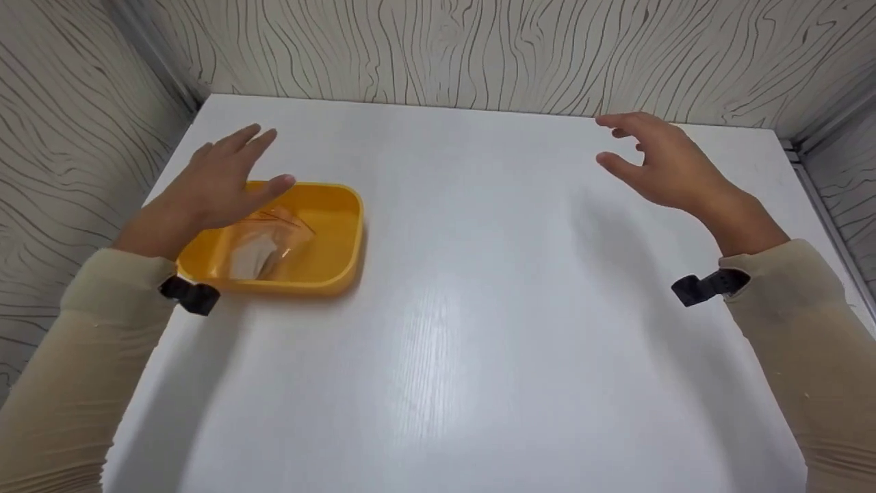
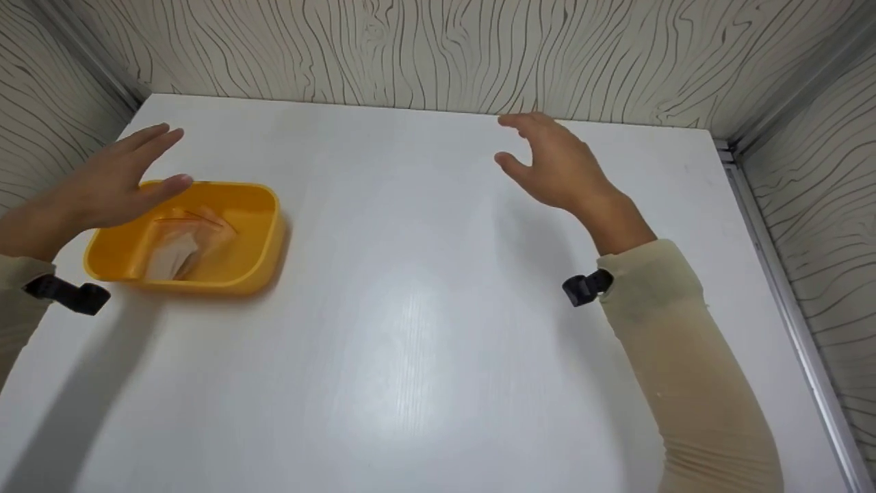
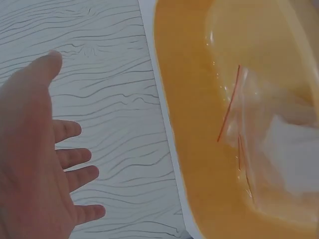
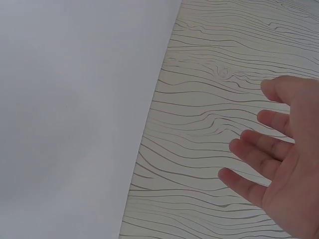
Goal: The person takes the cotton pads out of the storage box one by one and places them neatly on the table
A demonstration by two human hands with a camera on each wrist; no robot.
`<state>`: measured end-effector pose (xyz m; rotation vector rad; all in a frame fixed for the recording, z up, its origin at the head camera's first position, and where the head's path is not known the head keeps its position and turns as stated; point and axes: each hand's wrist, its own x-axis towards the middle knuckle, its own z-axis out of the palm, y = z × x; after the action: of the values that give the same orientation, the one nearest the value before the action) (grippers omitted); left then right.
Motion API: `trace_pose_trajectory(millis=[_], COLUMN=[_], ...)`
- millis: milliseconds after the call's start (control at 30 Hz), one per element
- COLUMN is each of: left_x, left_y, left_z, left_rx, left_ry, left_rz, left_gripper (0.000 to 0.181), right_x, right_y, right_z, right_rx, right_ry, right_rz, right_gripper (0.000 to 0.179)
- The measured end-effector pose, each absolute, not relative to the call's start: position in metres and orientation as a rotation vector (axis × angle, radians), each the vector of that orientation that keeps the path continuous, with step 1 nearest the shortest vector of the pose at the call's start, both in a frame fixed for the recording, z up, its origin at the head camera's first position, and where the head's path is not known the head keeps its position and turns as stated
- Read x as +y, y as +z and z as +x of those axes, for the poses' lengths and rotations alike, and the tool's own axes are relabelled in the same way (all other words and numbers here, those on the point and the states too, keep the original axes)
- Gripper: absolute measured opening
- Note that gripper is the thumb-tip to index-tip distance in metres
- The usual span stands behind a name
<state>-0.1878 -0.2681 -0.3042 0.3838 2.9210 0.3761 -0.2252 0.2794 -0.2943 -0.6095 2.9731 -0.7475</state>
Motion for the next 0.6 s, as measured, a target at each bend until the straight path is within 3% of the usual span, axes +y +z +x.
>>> trace_pose_trajectory(millis=[600], left_x=[-0.329], left_y=[-0.364], left_z=[-0.135], left_rx=[2.907], left_ry=[0.569], left_rz=[0.226], left_gripper=[0.098], right_x=[0.279], right_y=[-0.312], right_z=[-0.221], right_rx=[2.675], right_ry=[-1.356], right_rz=[-0.507], right_gripper=[0.050])
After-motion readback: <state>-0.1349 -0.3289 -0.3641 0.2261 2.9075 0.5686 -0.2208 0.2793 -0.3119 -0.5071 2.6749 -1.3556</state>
